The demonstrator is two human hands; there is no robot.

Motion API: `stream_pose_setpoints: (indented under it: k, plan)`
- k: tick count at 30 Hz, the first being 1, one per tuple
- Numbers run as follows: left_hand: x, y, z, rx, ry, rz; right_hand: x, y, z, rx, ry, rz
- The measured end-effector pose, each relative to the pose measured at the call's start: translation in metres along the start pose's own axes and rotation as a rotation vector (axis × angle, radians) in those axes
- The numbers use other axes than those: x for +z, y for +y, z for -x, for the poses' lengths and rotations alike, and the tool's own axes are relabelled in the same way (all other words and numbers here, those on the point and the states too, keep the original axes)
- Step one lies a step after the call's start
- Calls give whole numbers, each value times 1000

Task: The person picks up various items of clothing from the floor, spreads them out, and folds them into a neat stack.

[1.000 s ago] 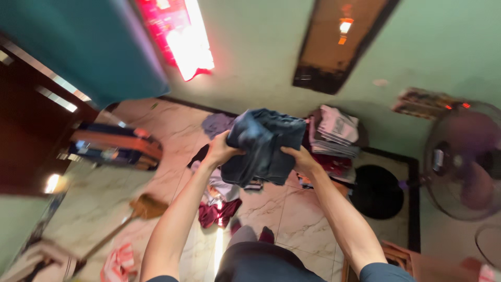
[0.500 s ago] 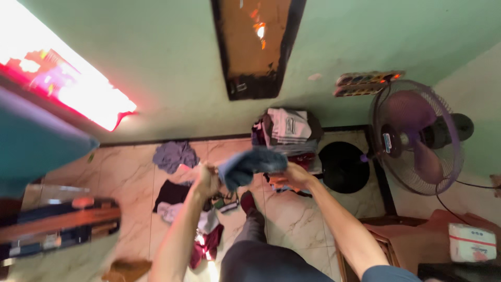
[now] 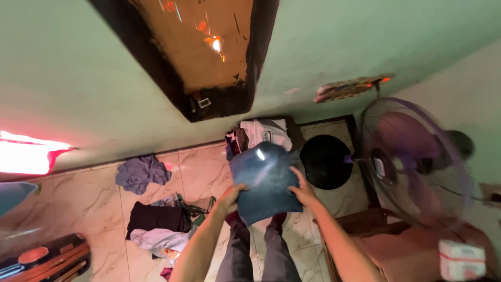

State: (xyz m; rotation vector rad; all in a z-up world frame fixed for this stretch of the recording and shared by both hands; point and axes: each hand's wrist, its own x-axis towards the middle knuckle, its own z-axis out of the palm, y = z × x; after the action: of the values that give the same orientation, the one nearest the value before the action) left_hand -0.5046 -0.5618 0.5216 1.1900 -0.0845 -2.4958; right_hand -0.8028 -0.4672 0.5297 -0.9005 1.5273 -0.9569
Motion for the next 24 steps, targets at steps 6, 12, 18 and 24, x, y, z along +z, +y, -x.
stream_pose_setpoints:
  k: [6,12,18,24]
  plan:
    - [-32,0,-148,345,99,-763,-56,18,-74,76,49,-91]
    - [-21,37,-252,582,10,-503,-97,72,-190,-45,28,151]
    - [73,38,-204,1158,886,-1158,-75,84,-226,-428,153,790]
    - [73,27,-211,1160,880,-1870,-19,16,-239,-511,-55,1089]
